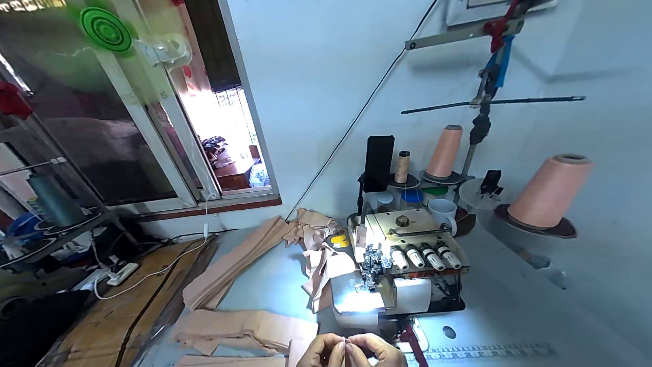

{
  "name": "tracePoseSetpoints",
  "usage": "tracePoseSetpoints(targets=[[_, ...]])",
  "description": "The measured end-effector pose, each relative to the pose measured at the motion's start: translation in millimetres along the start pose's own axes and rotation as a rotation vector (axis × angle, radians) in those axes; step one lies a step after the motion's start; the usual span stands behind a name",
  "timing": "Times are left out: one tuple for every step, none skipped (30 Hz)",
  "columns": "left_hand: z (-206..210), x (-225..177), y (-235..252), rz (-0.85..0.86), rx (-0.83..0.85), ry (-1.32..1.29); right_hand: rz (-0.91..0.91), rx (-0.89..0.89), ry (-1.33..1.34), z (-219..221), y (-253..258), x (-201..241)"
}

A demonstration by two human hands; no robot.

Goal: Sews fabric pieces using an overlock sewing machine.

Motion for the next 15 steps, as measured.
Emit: tracePoseSetpoints(targets=[[0,0,-1,-0.003,-0.002,0.001,-0.002,0.003,0.003,1,-1,1],[0,0,-1,-0.001,0.001,0.0,-0.005,0.006,0.004,2,-1,3],[0,0,-2,0.003,0.004,0.003,-0.01,0.006,0.002,3,-2,4],[0,0,-2,0.009,0.007,0.006,-0.017,0.004,0.001,3,-2,5],[0,0,-3,0.015,0.01,0.007,-0.025,0.003,0.001,3,-2,5],[0,-1,-3,0.02,0.011,0.007,-0.031,0.002,0.001,3,-2,6],[0,-1,-4,0.026,0.011,0.005,-0.038,0.002,0.004,3,-2,7],[-1,-1,-4,0.029,0.015,-0.002,-0.048,0.007,0.009,3,-2,8],[-1,-1,-4,0.036,0.018,-0.015,-0.066,0.011,0.014,3,-2,9],[-2,-1,-4,0.049,0.023,-0.04,-0.084,0.019,0.027,3,-1,10],[-3,-1,-3,0.068,0.029,-0.077,-0.103,0.03,0.051,4,0,10],[-4,1,-1,0.094,0.037,-0.118,-0.119,0.049,0.085,5,1,9],[-4,5,2,0.131,0.054,-0.153,-0.133,0.072,0.127,7,3,8],[-4,8,6,0.172,0.09,-0.182,-0.148,0.094,0.173,8,4,7],[-4,11,10,0.213,0.135,-0.205,-0.154,0.113,0.226,10,5,7]])
Point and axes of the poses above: each hand's wrist, its own y-axis towards the middle knuckle, its own z-axis out of the palm, x = y × z, the point moved 7 cm from there along y, towards the middle knuckle, and after that the axes turned 6 degrees about x, right-handed, at the moved point
